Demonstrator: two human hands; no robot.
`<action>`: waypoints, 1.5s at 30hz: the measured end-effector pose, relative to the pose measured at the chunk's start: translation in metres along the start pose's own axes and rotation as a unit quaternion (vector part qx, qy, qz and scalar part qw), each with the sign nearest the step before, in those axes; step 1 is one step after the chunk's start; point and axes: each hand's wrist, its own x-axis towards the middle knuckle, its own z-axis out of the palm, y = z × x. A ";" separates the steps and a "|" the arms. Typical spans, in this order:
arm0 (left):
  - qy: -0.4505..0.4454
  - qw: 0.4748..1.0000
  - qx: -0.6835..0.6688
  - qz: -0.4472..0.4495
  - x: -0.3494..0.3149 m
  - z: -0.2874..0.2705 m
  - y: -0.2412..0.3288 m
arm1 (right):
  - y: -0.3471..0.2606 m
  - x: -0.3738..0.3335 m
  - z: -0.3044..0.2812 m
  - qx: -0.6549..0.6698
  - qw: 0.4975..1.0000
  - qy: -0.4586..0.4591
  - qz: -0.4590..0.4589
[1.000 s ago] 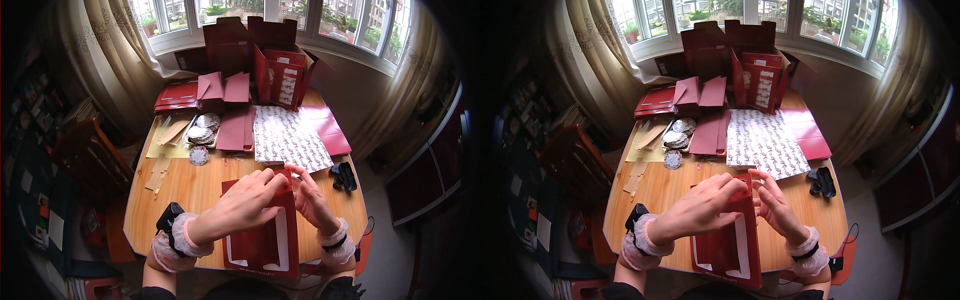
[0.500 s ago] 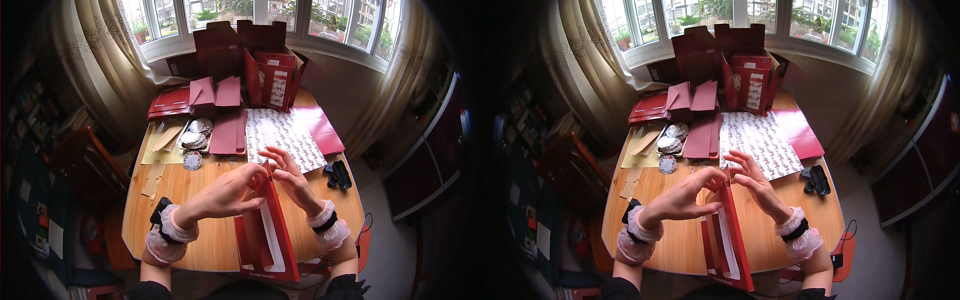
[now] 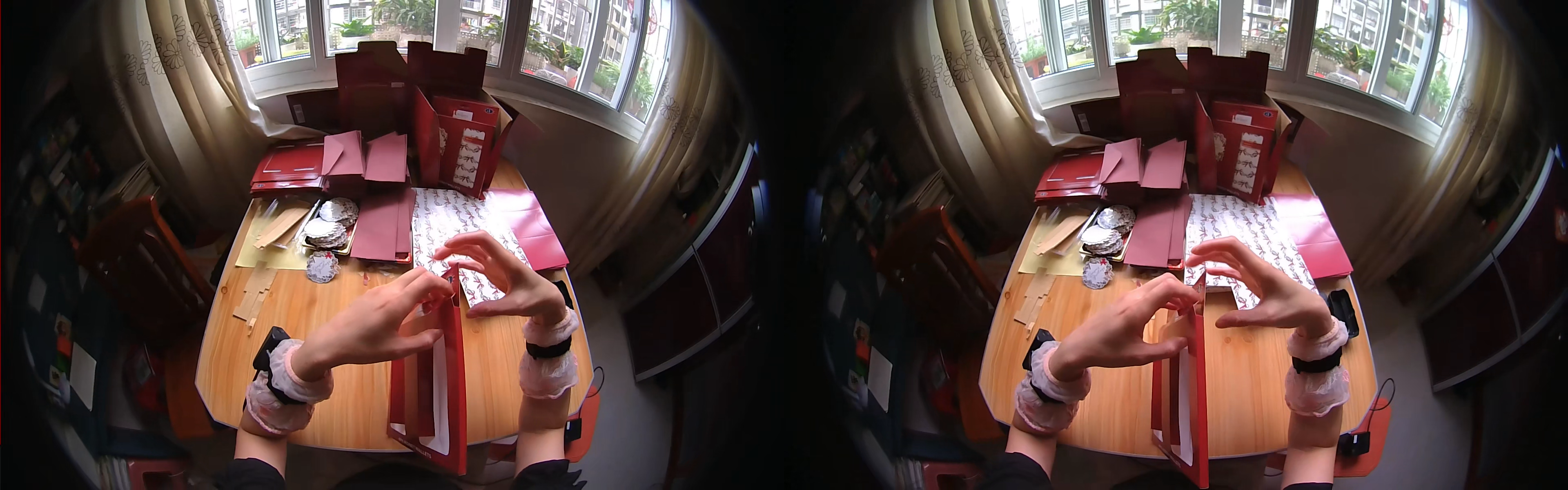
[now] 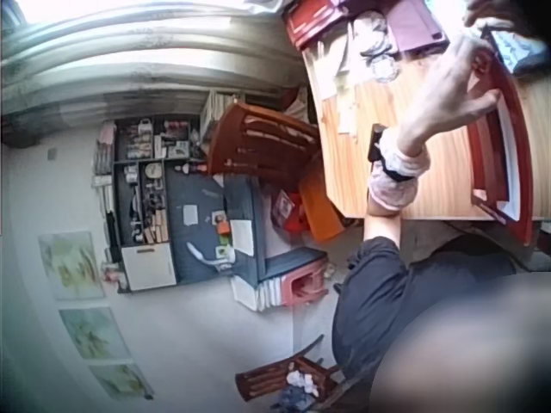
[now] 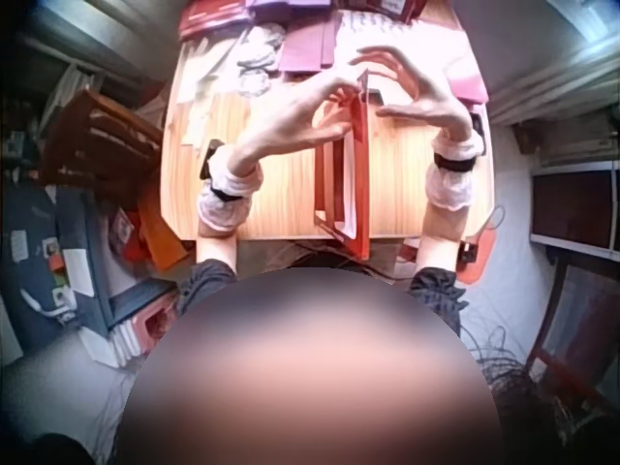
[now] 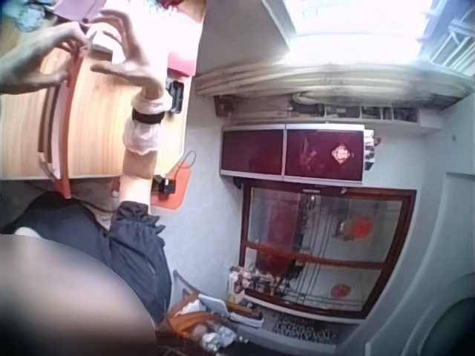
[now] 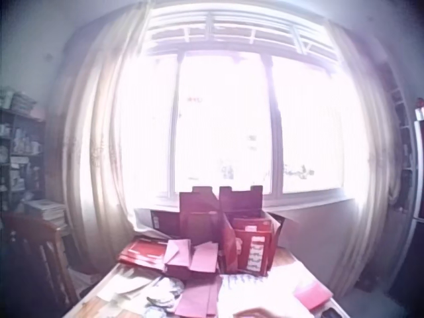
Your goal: The recorder is inspecting and assembling red cardboard packaging for money wallets.
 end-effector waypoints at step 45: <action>-0.018 0.998 0.055 0.000 -0.006 -0.002 0.013 | 0.042 0.009 0.000 0.192 0.980 -0.042 -0.029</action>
